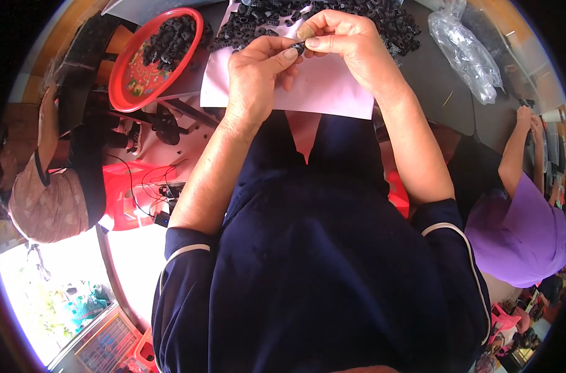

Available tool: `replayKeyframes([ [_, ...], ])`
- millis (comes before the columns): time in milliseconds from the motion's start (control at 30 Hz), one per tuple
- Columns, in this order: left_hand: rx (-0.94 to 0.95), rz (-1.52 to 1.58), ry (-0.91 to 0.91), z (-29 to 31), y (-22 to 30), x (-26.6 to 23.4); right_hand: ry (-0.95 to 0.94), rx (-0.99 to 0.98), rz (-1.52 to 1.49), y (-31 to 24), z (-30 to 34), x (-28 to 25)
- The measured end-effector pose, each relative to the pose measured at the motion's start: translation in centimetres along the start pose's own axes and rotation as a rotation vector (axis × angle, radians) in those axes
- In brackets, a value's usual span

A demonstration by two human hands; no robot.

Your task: The person assembles small parts by hand, repeatedly picking up small pins and inserting them into black plastic components over the table.

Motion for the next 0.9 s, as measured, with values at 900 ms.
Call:
replayKeyframes([
  [900,-0.013,-0.141,0.045,0.3,0.1,1.1,0.000,-0.158,0.201,3.5,0.1,-1.6],
])
Point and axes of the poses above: each hand's wrist, its own z-axis away from the middle knuckle, its own x-axis out of the palm, y = z × x, the point moved 10 cm from there along -z, towards the middle knuckle, and after that the axes turned 11 degrees about -x, right-handed, at the moved point
